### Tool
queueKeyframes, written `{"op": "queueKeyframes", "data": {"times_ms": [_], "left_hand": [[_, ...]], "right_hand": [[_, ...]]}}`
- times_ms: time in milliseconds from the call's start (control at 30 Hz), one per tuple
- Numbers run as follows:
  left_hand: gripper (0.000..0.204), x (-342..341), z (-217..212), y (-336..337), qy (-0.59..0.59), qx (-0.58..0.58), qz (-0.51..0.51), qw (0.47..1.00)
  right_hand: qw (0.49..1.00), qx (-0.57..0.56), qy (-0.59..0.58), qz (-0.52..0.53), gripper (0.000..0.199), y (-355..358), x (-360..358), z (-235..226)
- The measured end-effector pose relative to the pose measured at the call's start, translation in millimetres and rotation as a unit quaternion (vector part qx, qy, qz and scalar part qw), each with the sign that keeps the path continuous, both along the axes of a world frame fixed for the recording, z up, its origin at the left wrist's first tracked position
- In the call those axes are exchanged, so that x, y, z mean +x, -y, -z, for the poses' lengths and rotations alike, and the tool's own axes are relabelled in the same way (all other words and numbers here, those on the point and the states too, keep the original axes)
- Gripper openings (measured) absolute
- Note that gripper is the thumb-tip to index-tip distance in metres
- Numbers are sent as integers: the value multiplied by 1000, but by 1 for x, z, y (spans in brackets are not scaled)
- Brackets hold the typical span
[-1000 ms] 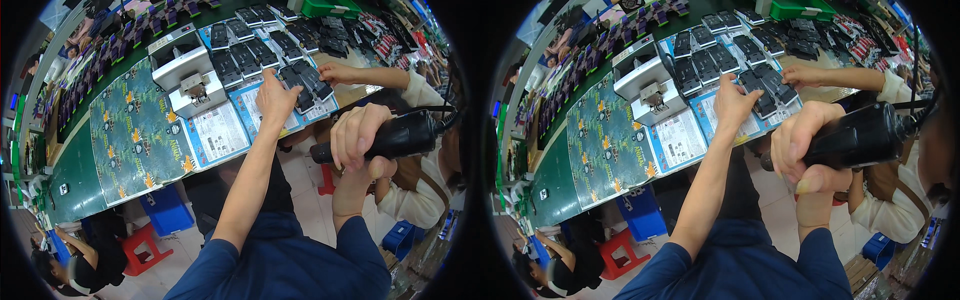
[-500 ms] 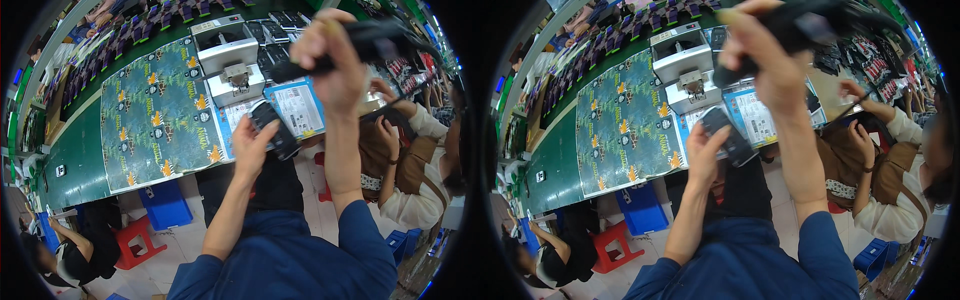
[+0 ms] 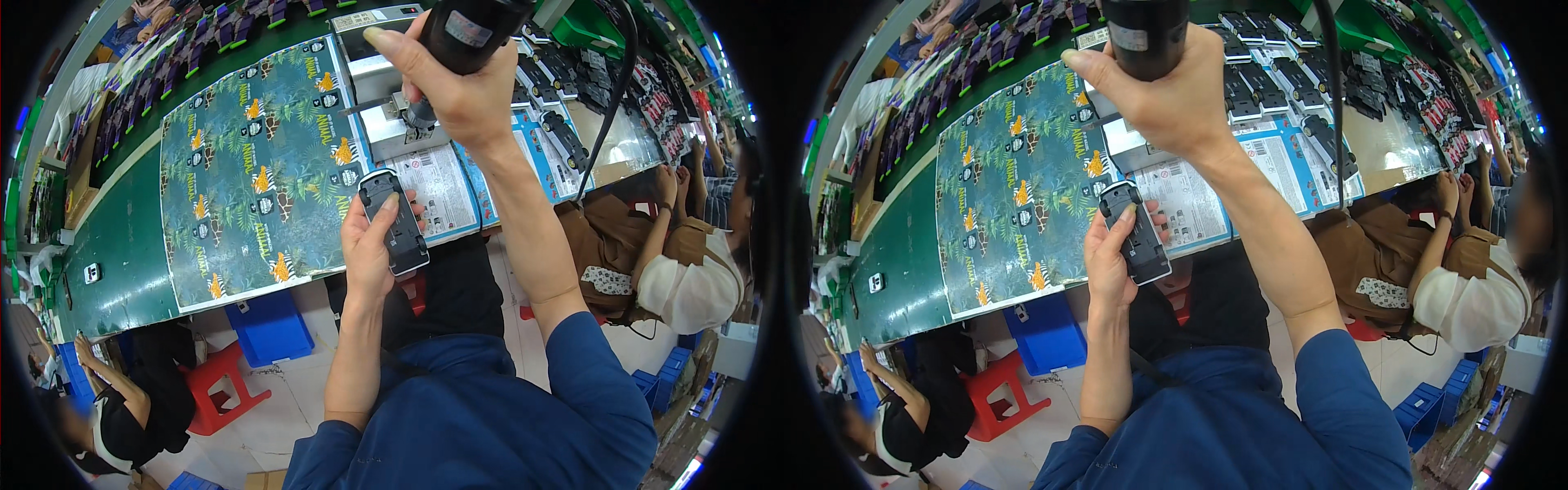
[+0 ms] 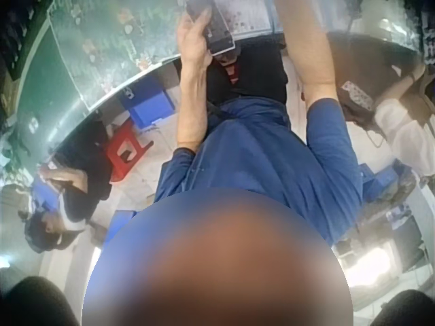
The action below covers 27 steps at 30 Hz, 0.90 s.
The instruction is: Assembling small electronic devices using an electric screwdriver to fasten internal components and plastic housings.
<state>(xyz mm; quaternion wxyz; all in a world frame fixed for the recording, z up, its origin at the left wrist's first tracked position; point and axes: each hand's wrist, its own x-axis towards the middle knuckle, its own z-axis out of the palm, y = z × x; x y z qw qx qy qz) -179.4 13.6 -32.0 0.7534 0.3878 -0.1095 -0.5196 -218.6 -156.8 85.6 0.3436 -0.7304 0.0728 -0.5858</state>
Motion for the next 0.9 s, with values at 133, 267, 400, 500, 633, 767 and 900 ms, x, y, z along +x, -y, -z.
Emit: {"op": "queueKeyframes", "data": {"times_ms": [133, 267, 400, 500, 633, 767, 900], "left_hand": [[22, 0, 1, -1, 22, 3, -2, 1000], [24, -5, 6, 2, 30, -1, 7, 1000], [25, -7, 7, 2, 63, 7, 6, 998], [26, -6, 7, 1, 61, 2, 1, 998], [24, -6, 0, 1, 51, 7, 17, 999], [24, -7, -1, 2, 78, 10, 12, 997], [25, -5, -1, 1, 143, 25, 30, 989]], "right_hand": [[995, 43, -81, -39, 14, -10, -6, -6], [973, 199, -13, -114, 19, -21, -27, 6], [927, 273, 119, -227, 15, -45, -45, 2], [928, 265, 120, -235, 15, -56, -40, 8], [933, 267, 109, -214, 16, -58, -37, 15], [949, 242, 70, -188, 18, -60, -34, 16], [965, 113, -60, -228, 24, -55, -35, 17]]}}
